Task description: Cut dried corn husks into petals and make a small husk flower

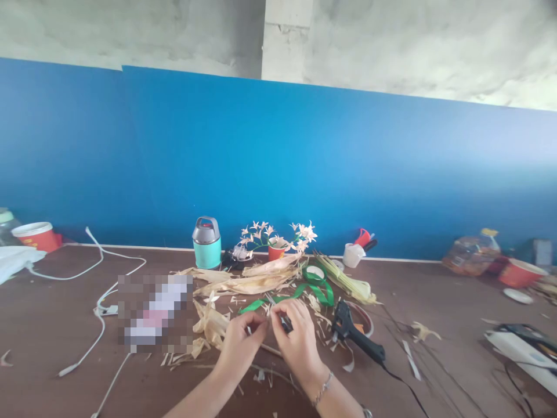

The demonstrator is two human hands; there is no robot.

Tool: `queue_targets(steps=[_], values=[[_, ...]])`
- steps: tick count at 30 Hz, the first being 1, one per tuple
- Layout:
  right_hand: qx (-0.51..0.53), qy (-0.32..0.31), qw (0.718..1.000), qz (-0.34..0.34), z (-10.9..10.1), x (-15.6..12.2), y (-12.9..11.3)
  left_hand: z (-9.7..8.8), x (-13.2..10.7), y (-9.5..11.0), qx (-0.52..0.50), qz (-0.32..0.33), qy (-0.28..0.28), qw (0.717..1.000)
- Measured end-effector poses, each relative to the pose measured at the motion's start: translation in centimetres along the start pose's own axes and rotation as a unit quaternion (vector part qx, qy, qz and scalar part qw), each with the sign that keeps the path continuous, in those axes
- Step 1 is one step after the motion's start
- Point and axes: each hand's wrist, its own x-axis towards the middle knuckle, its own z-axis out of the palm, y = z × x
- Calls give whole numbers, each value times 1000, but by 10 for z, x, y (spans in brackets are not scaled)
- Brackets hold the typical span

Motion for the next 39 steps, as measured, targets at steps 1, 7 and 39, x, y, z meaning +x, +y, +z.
queue_targets(steps=[1, 7, 39], values=[[-2, -1, 1000, -1, 0, 0, 0, 0, 0, 0, -1, -1, 0, 1000], [1, 14, 1000, -4, -3, 0, -2, -1, 1, 3, -9, -15, 2, 1000], [201, 2, 967, 156, -6, 6, 5, -8, 4, 8, -38, -14, 5, 999]])
